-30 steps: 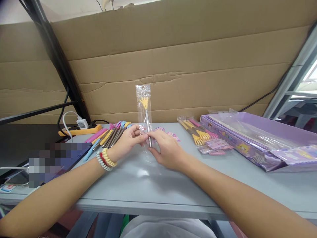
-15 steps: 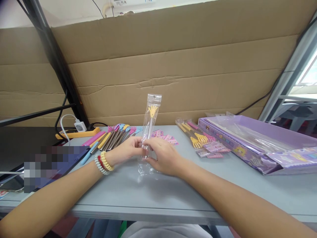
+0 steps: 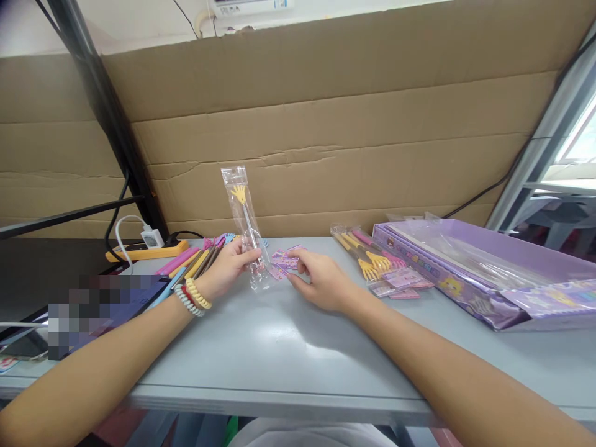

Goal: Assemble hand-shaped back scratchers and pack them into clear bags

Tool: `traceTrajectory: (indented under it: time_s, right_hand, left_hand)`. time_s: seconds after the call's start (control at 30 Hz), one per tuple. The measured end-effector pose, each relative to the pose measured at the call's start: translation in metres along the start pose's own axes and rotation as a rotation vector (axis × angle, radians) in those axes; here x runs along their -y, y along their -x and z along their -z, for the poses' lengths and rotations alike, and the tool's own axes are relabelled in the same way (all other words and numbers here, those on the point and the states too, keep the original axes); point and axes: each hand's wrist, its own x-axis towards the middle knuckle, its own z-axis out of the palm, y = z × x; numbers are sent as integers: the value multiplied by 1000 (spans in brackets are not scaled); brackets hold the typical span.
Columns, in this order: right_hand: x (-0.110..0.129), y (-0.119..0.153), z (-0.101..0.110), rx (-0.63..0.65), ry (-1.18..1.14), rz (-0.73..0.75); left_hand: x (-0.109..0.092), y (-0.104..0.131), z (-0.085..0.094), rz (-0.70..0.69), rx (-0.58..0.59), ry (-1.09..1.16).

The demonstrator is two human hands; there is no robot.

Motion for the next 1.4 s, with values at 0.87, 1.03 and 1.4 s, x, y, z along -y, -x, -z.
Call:
traceTrajectory:
  time_s: [0.87, 1.03, 1.4]
  right_hand:
    - [15, -1, -2, -164, -13, 114]
    - [10, -2, -4, -267, 0, 92]
    - [7, -3, 2, -145, 31, 85]
  left_hand:
    - [-8, 15, -19, -166, 30, -4]
    - [-9, 18, -22, -68, 71, 77]
    - [-8, -5, -1, -138, -284, 318]
